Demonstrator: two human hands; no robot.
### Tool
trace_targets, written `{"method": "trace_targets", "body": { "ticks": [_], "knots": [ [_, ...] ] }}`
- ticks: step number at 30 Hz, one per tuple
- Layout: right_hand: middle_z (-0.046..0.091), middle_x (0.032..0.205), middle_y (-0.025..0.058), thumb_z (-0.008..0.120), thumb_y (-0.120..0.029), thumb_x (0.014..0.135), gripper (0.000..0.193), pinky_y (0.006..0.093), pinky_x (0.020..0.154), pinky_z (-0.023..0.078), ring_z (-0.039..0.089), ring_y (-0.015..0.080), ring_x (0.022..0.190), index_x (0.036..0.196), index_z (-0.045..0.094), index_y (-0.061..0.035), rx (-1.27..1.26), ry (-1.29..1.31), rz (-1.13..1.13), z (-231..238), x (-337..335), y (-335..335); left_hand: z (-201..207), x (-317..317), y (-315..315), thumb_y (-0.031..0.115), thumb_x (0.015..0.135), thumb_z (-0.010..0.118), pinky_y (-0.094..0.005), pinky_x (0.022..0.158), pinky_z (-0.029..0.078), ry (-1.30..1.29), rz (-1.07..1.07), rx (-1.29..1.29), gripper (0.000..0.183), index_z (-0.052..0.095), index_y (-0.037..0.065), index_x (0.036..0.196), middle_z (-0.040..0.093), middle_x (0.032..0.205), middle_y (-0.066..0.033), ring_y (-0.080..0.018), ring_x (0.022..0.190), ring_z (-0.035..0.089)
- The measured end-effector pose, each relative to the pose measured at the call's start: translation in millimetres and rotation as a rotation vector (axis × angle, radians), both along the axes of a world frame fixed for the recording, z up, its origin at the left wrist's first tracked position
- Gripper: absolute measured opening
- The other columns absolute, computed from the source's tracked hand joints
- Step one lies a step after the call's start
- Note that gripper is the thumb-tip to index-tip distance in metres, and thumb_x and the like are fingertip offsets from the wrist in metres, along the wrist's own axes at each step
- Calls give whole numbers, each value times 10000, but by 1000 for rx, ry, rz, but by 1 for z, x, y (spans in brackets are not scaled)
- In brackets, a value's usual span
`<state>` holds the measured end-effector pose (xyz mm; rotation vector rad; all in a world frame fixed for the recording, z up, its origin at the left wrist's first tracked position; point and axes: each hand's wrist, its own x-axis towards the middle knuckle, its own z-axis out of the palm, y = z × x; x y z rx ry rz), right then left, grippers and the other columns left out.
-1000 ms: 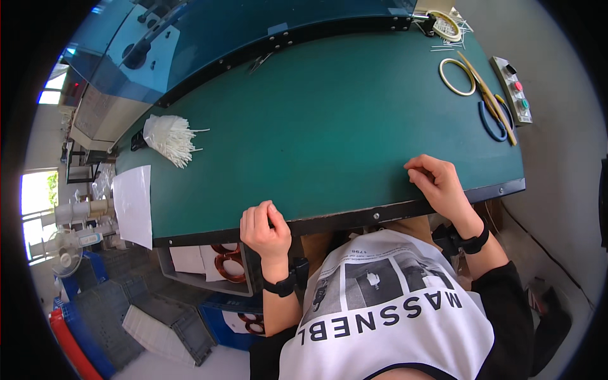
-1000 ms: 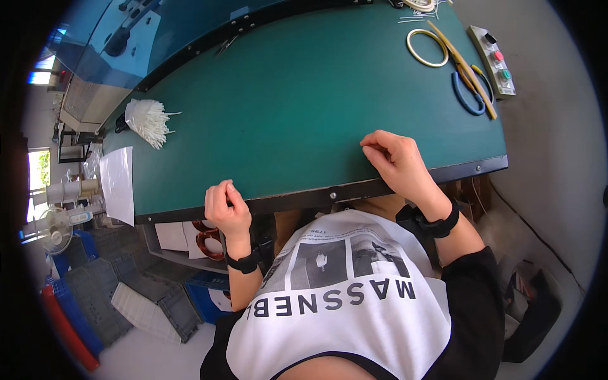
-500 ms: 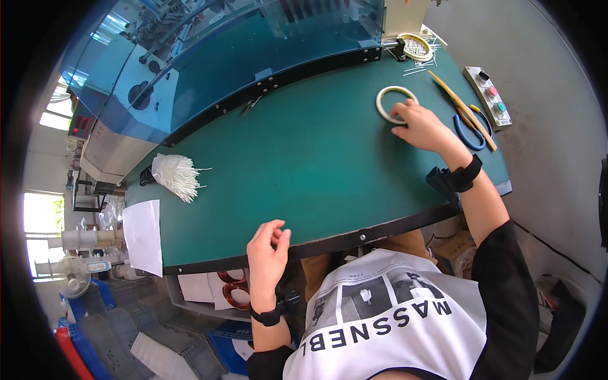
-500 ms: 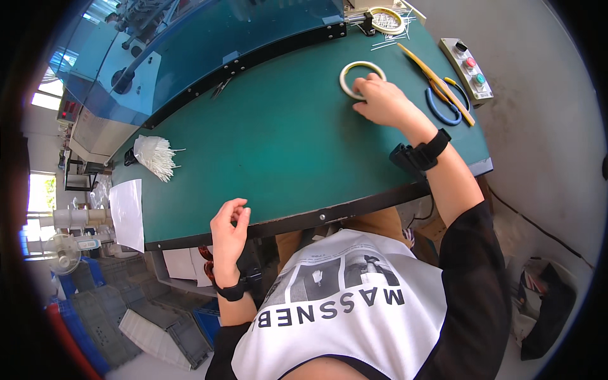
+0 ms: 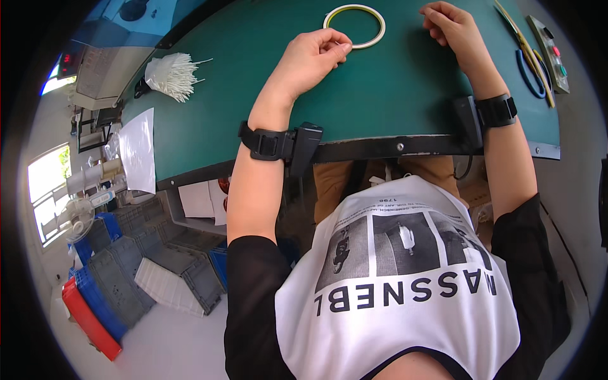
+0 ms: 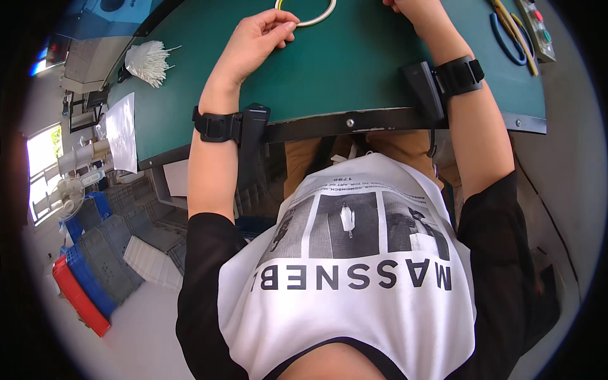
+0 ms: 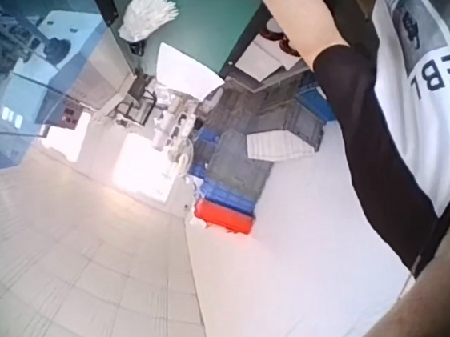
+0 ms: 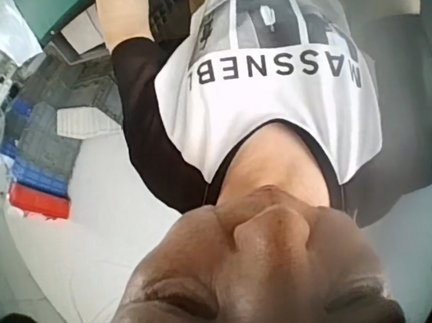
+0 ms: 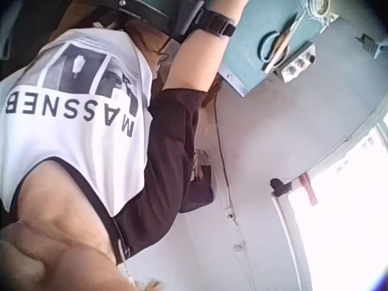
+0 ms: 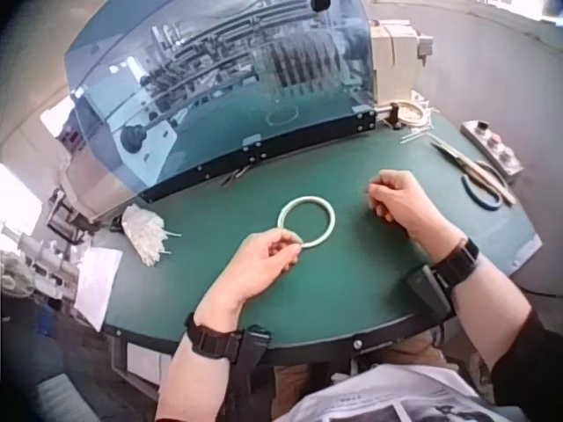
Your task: Operator is threading, adjusting, and removing a set of copper wire coils from a winding machine assembly.
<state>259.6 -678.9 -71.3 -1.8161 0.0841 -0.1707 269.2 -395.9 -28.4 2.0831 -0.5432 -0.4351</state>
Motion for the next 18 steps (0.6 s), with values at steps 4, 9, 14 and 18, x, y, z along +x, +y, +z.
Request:
{"method": "trace_targets", "body": {
  "ticks": [4,9,14,18],
  "knots": [
    [577,666,7,543,-120,890,132,191,456,376,501,69,535,830,609,-23,39,142,-54,24,-9,32,-15,2,5,225,865,626,-244,676,488,-34,44,-18,228,666,25,968,643,758,-34,-107,698,595],
    [576,665,7,543,-119,891,134,181,453,367,497,65,532,823,610,-25,35,93,-60,23,-12,28,-14,-1,2,208,861,625,-260,679,493,-73,27,20,216,662,31,978,645,777,-45,-125,704,604],
    [576,666,10,542,-114,893,132,180,452,365,496,67,531,835,615,-20,44,72,-44,20,-12,30,12,-37,10,115,866,603,-235,608,431,7,16,9,192,597,-36,983,604,773,-24,-87,682,532],
    [575,665,11,539,-110,895,134,180,453,365,496,68,532,837,617,-17,31,54,-63,16,-14,24,14,-109,21,57,827,614,-259,620,462,-408,73,38,144,635,15,964,622,799,-80,-166,661,575]
  ]
}}
